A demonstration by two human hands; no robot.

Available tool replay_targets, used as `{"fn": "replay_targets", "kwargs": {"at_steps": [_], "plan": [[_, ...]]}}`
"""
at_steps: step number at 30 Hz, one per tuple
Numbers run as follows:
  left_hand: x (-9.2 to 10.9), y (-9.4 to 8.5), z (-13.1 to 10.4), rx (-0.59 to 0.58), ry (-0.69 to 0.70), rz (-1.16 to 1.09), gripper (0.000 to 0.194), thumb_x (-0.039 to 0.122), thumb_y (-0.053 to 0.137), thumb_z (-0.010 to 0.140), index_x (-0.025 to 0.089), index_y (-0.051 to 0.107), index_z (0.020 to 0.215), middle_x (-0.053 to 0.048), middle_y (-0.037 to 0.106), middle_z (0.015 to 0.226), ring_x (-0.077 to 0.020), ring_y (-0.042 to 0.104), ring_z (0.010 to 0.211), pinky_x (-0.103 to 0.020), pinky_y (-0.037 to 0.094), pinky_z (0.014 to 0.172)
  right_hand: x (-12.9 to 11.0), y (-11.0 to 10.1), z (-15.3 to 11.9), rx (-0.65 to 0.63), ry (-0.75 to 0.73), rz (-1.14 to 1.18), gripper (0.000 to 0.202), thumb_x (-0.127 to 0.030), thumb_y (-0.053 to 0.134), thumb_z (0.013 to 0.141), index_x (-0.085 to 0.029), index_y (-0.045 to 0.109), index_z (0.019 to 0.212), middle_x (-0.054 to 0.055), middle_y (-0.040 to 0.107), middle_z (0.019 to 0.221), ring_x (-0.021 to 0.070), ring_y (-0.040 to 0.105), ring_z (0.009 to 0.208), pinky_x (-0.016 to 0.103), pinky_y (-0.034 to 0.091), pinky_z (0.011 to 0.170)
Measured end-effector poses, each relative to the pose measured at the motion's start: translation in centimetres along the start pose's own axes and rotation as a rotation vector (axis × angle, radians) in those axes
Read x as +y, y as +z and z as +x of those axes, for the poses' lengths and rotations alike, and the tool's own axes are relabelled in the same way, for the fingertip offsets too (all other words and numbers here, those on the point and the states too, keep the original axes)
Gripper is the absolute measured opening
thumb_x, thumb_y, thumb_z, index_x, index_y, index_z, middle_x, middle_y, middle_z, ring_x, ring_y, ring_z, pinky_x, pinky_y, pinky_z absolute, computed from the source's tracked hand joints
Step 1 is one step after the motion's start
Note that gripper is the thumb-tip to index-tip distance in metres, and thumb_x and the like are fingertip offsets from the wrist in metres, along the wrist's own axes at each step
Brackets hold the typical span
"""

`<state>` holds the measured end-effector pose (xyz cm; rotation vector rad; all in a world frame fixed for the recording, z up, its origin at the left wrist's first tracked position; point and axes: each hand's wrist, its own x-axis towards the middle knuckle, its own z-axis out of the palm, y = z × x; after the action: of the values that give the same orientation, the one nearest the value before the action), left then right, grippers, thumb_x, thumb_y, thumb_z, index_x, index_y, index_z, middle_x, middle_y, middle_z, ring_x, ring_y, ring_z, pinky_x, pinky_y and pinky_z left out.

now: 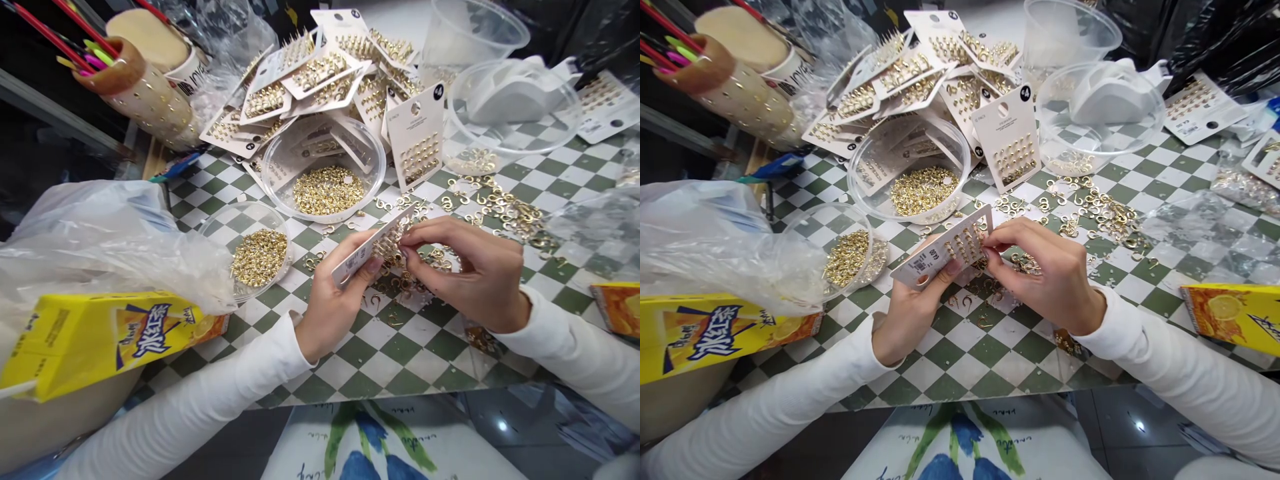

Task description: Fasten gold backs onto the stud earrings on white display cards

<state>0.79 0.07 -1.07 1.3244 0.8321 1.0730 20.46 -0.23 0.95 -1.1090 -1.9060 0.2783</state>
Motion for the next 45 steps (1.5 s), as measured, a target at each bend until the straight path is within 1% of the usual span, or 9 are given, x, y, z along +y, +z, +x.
{"fn": "replay_targets", "kwargs": {"at_steps": [4, 11, 17, 23, 26, 30, 36, 41, 45], "plan": [[-0.1, 0.0, 0.1, 0.003, 0.021, 0.021, 0.036, 0.024, 0.061, 0.101, 0.032, 0.066, 0.136, -0.002, 0.074, 0.128, -0.0175, 0.07, 0.114, -0.031, 0.059, 0.099, 0.0, 0.0, 0.0, 0.007, 0.008, 0.003, 0.027, -0.001, 0.071, 0.084, -0.023, 0.071, 0.099, 0.005, 0.078, 0.094, 0.0208, 0.076, 0.085, 0.037, 0.064, 0.08], [-0.4, 0.1, 0.0, 0.023, 0.014, 0.047, 0.036, 0.026, 0.061, 0.101, 0.03, 0.066, 0.136, -0.003, 0.076, 0.122, -0.018, 0.072, 0.104, -0.034, 0.062, 0.094, -0.1, 0.0, -0.1, 0.015, 0.03, 0.026, 0.026, -0.001, 0.07, 0.084, -0.022, 0.073, 0.098, 0.006, 0.078, 0.093, 0.0202, 0.076, 0.083, 0.035, 0.065, 0.078], [-0.3, 0.2, -0.1, 0.038, -0.022, 0.041, 0.035, 0.031, 0.064, 0.099, 0.028, 0.067, 0.134, -0.004, 0.076, 0.122, -0.0203, 0.073, 0.111, -0.033, 0.064, 0.093, 0.0, 0.1, -0.1, 0.01, 0.038, 0.036, 0.023, -0.003, 0.07, 0.085, -0.022, 0.072, 0.097, 0.005, 0.077, 0.091, 0.0192, 0.076, 0.082, 0.034, 0.064, 0.075], [-0.4, 0.2, 0.0, 0.052, -0.015, 0.066, 0.034, 0.033, 0.065, 0.099, 0.027, 0.068, 0.132, -0.006, 0.077, 0.121, -0.0227, 0.072, 0.115, -0.039, 0.063, 0.098, -0.2, 0.1, -0.1, -0.024, 0.092, 0.031, 0.021, -0.007, 0.067, 0.089, -0.026, 0.07, 0.098, 0.002, 0.077, 0.092, 0.0199, 0.076, 0.083, 0.036, 0.064, 0.074], [-0.4, 0.1, 0.0, 0.051, -0.014, 0.085, 0.033, 0.033, 0.064, 0.098, 0.026, 0.068, 0.13, -0.006, 0.077, 0.119, -0.0233, 0.072, 0.116, -0.039, 0.064, 0.097, -0.2, 0.2, -0.2, -0.025, 0.095, 0.016, 0.019, -0.008, 0.066, 0.09, -0.026, 0.07, 0.097, 0.002, 0.077, 0.092, 0.0202, 0.076, 0.083, 0.037, 0.064, 0.073], [-0.2, 0.1, -0.1, 0.036, -0.008, 0.105, 0.032, 0.029, 0.064, 0.098, 0.026, 0.068, 0.13, -0.005, 0.076, 0.12, -0.0225, 0.07, 0.119, -0.037, 0.063, 0.099, -0.1, 0.4, -0.3, -0.01, 0.089, 0.001, 0.019, -0.008, 0.066, 0.09, -0.025, 0.069, 0.098, 0.003, 0.077, 0.092, 0.0202, 0.076, 0.084, 0.037, 0.064, 0.075], [0.4, 0.3, -0.2, -0.006, 0.005, 0.114, 0.032, 0.025, 0.059, 0.101, 0.026, 0.065, 0.133, -0.005, 0.073, 0.13, -0.0214, 0.069, 0.122, -0.035, 0.06, 0.103, -0.2, 0.5, -0.5, -0.019, 0.041, -0.023, 0.023, -0.005, 0.066, 0.089, -0.024, 0.067, 0.103, 0.005, 0.075, 0.094, 0.0205, 0.074, 0.085, 0.038, 0.063, 0.077], [0.8, 0.3, -0.2, -0.006, 0.028, 0.092, 0.029, 0.023, 0.06, 0.101, 0.025, 0.066, 0.13, -0.006, 0.072, 0.132, -0.0213, 0.07, 0.121, -0.035, 0.059, 0.106, -0.4, 0.0, -0.4, -0.013, -0.002, -0.062, 0.027, -0.004, 0.066, 0.089, -0.026, 0.067, 0.105, 0.003, 0.076, 0.094, 0.0203, 0.074, 0.084, 0.036, 0.064, 0.077], [0.5, 0.1, -0.4, 0.061, 0.029, 0.143, 0.03, 0.027, 0.065, 0.098, 0.027, 0.067, 0.128, -0.005, 0.073, 0.13, -0.0237, 0.07, 0.12, -0.039, 0.061, 0.104, -0.2, -1.2, 0.3, -0.095, 0.049, -0.02, 0.021, -0.011, 0.069, 0.091, -0.027, 0.07, 0.104, 0.001, 0.078, 0.097, 0.0193, 0.075, 0.08, 0.036, 0.064, 0.075]]}}
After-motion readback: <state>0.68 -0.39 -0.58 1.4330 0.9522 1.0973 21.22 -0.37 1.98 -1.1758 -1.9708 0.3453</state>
